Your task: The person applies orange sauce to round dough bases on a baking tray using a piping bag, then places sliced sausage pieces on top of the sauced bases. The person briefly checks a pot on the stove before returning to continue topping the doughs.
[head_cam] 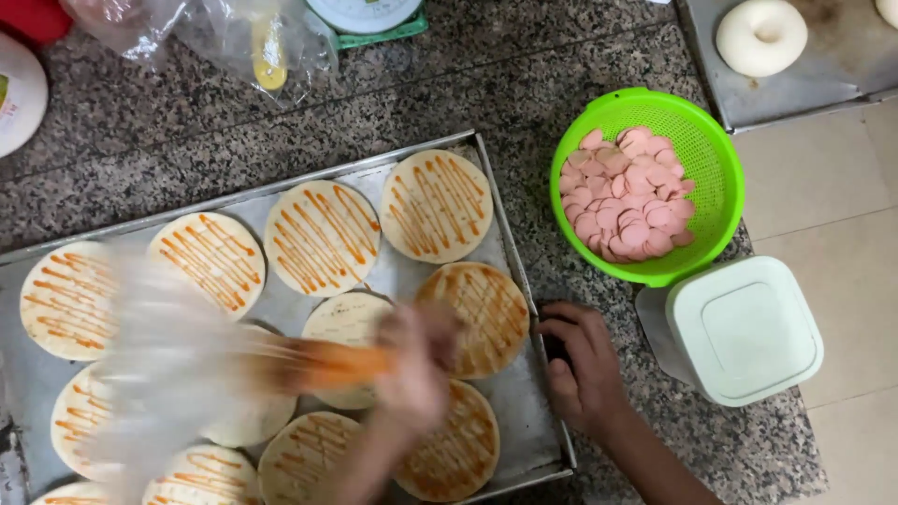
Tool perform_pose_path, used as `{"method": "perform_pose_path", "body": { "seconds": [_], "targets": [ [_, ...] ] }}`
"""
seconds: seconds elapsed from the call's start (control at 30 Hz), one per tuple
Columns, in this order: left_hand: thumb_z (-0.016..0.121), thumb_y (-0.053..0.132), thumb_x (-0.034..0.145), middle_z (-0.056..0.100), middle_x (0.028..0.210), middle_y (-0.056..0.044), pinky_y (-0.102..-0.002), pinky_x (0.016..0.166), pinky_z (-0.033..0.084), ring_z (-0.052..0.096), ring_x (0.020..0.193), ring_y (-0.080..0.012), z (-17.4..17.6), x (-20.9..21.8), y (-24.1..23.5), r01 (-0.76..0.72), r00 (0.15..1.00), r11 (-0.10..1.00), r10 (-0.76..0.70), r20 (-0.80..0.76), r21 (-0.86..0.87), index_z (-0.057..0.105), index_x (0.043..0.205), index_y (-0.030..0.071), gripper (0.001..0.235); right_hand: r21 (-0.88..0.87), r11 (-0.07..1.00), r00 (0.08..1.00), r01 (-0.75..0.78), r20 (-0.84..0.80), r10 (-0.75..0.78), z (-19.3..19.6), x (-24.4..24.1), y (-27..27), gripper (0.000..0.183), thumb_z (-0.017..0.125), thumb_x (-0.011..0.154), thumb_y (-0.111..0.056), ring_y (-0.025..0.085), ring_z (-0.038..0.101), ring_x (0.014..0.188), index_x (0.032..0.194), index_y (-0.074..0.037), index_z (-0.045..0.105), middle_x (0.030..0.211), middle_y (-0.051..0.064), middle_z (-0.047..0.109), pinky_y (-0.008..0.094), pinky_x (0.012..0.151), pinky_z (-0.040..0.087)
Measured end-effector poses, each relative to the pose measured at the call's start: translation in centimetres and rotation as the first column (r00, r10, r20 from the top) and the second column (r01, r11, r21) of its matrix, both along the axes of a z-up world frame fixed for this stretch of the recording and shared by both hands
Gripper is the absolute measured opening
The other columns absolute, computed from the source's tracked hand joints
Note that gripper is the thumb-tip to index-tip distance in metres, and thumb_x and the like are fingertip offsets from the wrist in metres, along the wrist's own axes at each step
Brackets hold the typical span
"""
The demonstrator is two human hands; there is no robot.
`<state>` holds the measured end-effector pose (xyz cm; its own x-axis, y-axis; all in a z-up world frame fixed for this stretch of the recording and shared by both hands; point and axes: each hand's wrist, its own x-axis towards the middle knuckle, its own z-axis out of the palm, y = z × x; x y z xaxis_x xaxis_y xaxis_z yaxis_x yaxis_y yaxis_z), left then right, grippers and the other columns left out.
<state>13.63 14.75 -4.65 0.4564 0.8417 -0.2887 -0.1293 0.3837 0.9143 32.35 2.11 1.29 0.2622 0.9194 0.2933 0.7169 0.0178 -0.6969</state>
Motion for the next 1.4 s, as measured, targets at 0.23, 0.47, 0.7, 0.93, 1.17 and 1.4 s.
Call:
{"method": "perform_pose_path", "body": {
  "seconds": [0.23,0.47,0.7,0.93,1.17,1.4],
  "targets": [
    [0.033,0.036,0.117,0.079,0.102,-0.005,-0.042,0.101,0.051,0.070,0.094,-0.0230,-5.2,-3.9,-5.2,0.040,0.864,0.827,0.254,-0.435,0.561,0.076,0.112,0.014,0.049,-0.009,1.000,1.000,0.000,0.005,0.000,-0.1,0.0,-0.2,0.061,0.034,0.120,-0.048,0.039,0.064,0.128,0.129,0.000,0.070,0.139,0.023,0.066,0.052,0.110,0.051],
    [0.043,0.010,0.118,0.046,0.059,-0.006,-0.035,0.047,0.028,0.039,0.047,-0.0186,8.1,0.1,-1.9,-0.219,0.873,0.904,0.014,0.487,0.366,0.045,0.071,0.013,0.047,-0.002,0.999,0.999,0.036,0.038,-0.035,-0.7,0.0,-0.5,0.063,0.033,0.120,-0.051,0.038,0.065,0.130,0.132,-0.002,0.069,0.140,0.023,0.068,0.052,0.110,0.049],
    [0.035,0.044,0.123,0.056,0.057,-0.002,-0.034,0.055,0.045,0.054,0.053,-0.0156,8.7,-2.4,0.3,-0.335,0.940,0.904,0.342,0.022,0.266,0.064,0.066,0.017,0.069,0.014,0.999,0.998,0.033,0.048,-0.034,-0.6,-0.1,0.0,0.067,0.032,0.120,-0.053,0.041,0.066,0.129,0.133,0.001,0.069,0.138,0.025,0.068,0.054,0.111,0.050],
    [0.031,0.048,0.122,0.047,0.055,-0.002,-0.037,0.058,0.040,0.047,0.052,-0.0181,8.4,-3.4,0.4,-0.220,0.975,0.938,0.214,0.052,0.267,0.050,0.061,0.017,0.071,0.022,0.999,0.998,0.034,0.052,-0.035,-0.1,-0.4,-0.1,0.068,0.031,0.121,-0.052,0.041,0.066,0.127,0.133,0.003,0.069,0.136,0.025,0.068,0.053,0.109,0.052],
    [0.024,0.038,0.125,0.050,0.063,-0.005,-0.037,0.072,0.051,0.056,0.063,-0.0226,10.2,-4.6,1.6,-0.228,0.965,0.905,0.260,-0.044,0.360,0.050,0.065,0.016,0.068,0.005,0.999,0.997,0.039,0.059,-0.040,-0.2,-0.4,-0.1,0.070,0.030,0.121,-0.054,0.041,0.066,0.129,0.134,0.002,0.069,0.137,0.026,0.068,0.054,0.110,0.051],
    [0.018,0.055,0.121,0.049,0.060,-0.007,-0.037,0.060,0.045,0.052,0.058,-0.0230,13.9,-6.1,4.0,-0.395,0.914,0.901,0.367,0.172,0.177,0.052,0.061,0.015,0.079,0.005,1.000,0.997,0.027,0.069,-0.028,-0.4,-0.4,-0.2,0.072,0.029,0.121,-0.054,0.041,0.066,0.130,0.135,0.004,0.068,0.137,0.026,0.068,0.054,0.110,0.052]
  ]
}}
